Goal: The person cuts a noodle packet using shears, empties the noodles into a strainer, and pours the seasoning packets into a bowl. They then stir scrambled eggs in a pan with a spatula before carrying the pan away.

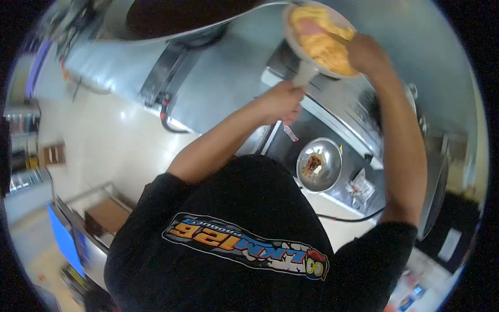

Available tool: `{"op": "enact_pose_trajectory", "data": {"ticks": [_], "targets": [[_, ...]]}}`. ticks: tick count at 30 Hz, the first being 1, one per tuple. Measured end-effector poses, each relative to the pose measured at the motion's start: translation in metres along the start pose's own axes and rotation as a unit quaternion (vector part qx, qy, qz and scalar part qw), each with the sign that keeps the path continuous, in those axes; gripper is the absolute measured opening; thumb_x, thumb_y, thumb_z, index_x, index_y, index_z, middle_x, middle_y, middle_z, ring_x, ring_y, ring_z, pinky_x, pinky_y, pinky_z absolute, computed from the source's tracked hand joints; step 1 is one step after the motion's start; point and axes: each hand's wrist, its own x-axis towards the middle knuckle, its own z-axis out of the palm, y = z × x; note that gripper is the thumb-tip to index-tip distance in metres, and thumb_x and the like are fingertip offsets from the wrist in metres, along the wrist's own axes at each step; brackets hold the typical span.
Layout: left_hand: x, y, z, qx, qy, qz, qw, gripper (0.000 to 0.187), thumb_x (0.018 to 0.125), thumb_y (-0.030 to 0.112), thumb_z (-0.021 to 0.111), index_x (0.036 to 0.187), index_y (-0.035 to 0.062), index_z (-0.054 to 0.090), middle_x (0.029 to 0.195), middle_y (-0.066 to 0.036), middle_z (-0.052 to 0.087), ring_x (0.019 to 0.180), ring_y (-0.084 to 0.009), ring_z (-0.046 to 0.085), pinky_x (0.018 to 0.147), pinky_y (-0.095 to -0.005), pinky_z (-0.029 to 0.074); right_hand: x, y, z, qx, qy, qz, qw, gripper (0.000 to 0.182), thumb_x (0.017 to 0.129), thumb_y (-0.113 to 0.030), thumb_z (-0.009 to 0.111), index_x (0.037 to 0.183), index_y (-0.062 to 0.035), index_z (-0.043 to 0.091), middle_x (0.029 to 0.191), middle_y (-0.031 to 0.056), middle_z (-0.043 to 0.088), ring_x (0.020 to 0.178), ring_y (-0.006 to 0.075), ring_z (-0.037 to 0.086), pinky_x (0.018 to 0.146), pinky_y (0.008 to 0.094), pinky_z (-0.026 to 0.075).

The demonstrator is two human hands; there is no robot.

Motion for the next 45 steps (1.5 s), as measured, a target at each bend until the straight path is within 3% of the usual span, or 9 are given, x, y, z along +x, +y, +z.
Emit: {"op": "enact_pose_trajectory", "data": {"ticks": [3, 5, 6, 13, 19, 23, 30, 40, 45], "targets": [[0.02, -0.003, 0.007, 0.011, -0.012, 0.065, 0.998, 0.029, 0.101, 0.024, 0.052, 0.1, -0.005, 0.057, 0.064, -0.007, 0.053, 0.045, -0.0174, 0.051, 0.041, -0.0345, 0.046, -0.039, 0.007, -0.061, 0.156, 0.042, 0.108, 0.981, 0.039, 0.097, -0.03, 0.05, 0.091, 0.0058, 0.063, 0.078, 0.0262, 0.061, 0.075, 0.0439, 0.059, 0.071, 0.0486, 0.045], [0.04, -0.009, 0.016, 0.091, 0.007, 0.095, 0.991, 0.028, 0.098, 0.019, 0.053, 0.093, -0.0076, 0.059, 0.065, -0.011, 0.058, 0.047, -0.0209, 0.058, 0.041, -0.0368, 0.048, -0.063, 0.022, -0.088, 0.171, -0.039, 0.107, 0.979, 0.042, 0.101, -0.032, 0.049, 0.088, 0.0068, 0.056, 0.066, 0.0153, 0.045, 0.062, 0.025, 0.043, 0.063, 0.0418, 0.039], [0.039, -0.007, 0.016, 0.118, 0.008, 0.108, 0.987, 0.027, 0.096, 0.017, 0.053, 0.09, -0.0086, 0.059, 0.066, -0.014, 0.061, 0.048, -0.0226, 0.061, 0.041, -0.0378, 0.049, -0.074, 0.041, -0.078, 0.172, -0.039, 0.112, 0.978, 0.038, 0.101, -0.029, 0.049, 0.09, 0.007, 0.056, 0.075, 0.0236, 0.052, 0.067, 0.0343, 0.047, 0.067, 0.0455, 0.042], [-0.016, -0.02, 0.02, 0.026, -0.046, 0.066, 0.996, 0.031, 0.089, 0.003, 0.054, 0.106, -0.0208, 0.043, 0.068, -0.021, 0.064, 0.05, -0.0265, 0.066, 0.041, -0.0371, 0.054, -0.124, 0.011, -0.061, 0.248, -0.101, 0.157, 0.951, 0.031, 0.103, -0.025, 0.05, 0.105, 0.0051, 0.058, 0.073, 0.0043, 0.044, 0.072, 0.0143, 0.043, 0.065, 0.034, 0.04], [-0.02, -0.027, 0.027, 0.033, -0.042, 0.074, 0.996, 0.038, 0.088, 0.004, 0.056, 0.108, -0.0232, 0.04, 0.067, -0.021, 0.065, 0.051, -0.0269, 0.068, 0.042, -0.0367, 0.055, -0.145, -0.019, -0.046, 0.215, -0.153, 0.214, 0.94, 0.034, 0.103, -0.025, 0.05, 0.114, 0.0044, 0.061, 0.078, 0.0131, 0.052, 0.073, 0.0224, 0.044, 0.071, 0.0339, 0.043], [0.006, -0.016, 0.015, 0.128, -0.054, 0.096, 0.986, 0.022, 0.085, 0.003, 0.056, 0.093, -0.0181, 0.053, 0.064, -0.022, 0.065, 0.052, -0.0267, 0.069, 0.043, -0.0377, 0.055, -0.156, -0.035, -0.065, 0.169, -0.056, 0.214, 0.96, 0.035, 0.101, -0.025, 0.051, 0.123, -0.0003, 0.063, 0.096, 0.0254, 0.066, 0.089, 0.0364, 0.066, 0.081, 0.041, 0.05], [0.043, -0.025, 0.027, 0.15, -0.072, 0.15, 0.975, 0.018, 0.082, 0.001, 0.054, 0.072, -0.0113, 0.061, 0.061, -0.02, 0.065, 0.05, -0.0271, 0.068, 0.044, -0.0372, 0.055, -0.084, -0.094, -0.066, 0.057, -0.068, 0.207, 0.974, 0.031, 0.101, -0.027, 0.05, 0.121, -0.0098, 0.065, 0.108, 0.0236, 0.067, 0.103, 0.0443, 0.063, 0.083, 0.0493, 0.05], [0.036, -0.019, 0.017, 0.184, -0.014, 0.147, 0.972, 0.022, 0.082, 0.006, 0.055, 0.073, -0.012, 0.063, 0.062, -0.022, 0.065, 0.052, -0.0288, 0.069, 0.045, -0.0379, 0.056, -0.092, -0.043, -0.107, 0.065, -0.105, 0.114, 0.986, 0.031, 0.101, -0.028, 0.048, 0.112, -0.0051, 0.066, 0.107, 0.022, 0.067, 0.102, 0.0435, 0.063, 0.086, 0.0523, 0.05], [0.023, -0.017, 0.012, 0.168, -0.039, 0.136, 0.975, 0.023, 0.084, 0.008, 0.056, 0.077, -0.0132, 0.062, 0.061, -0.02, 0.064, 0.05, -0.0277, 0.067, 0.045, -0.0384, 0.055, -0.045, -0.09, -0.046, -0.043, -0.083, 0.202, 0.975, 0.031, 0.099, -0.029, 0.049, 0.112, -0.0079, 0.068, 0.104, 0.0223, 0.068, 0.099, 0.0427, 0.065, 0.087, 0.0531, 0.05]]}}
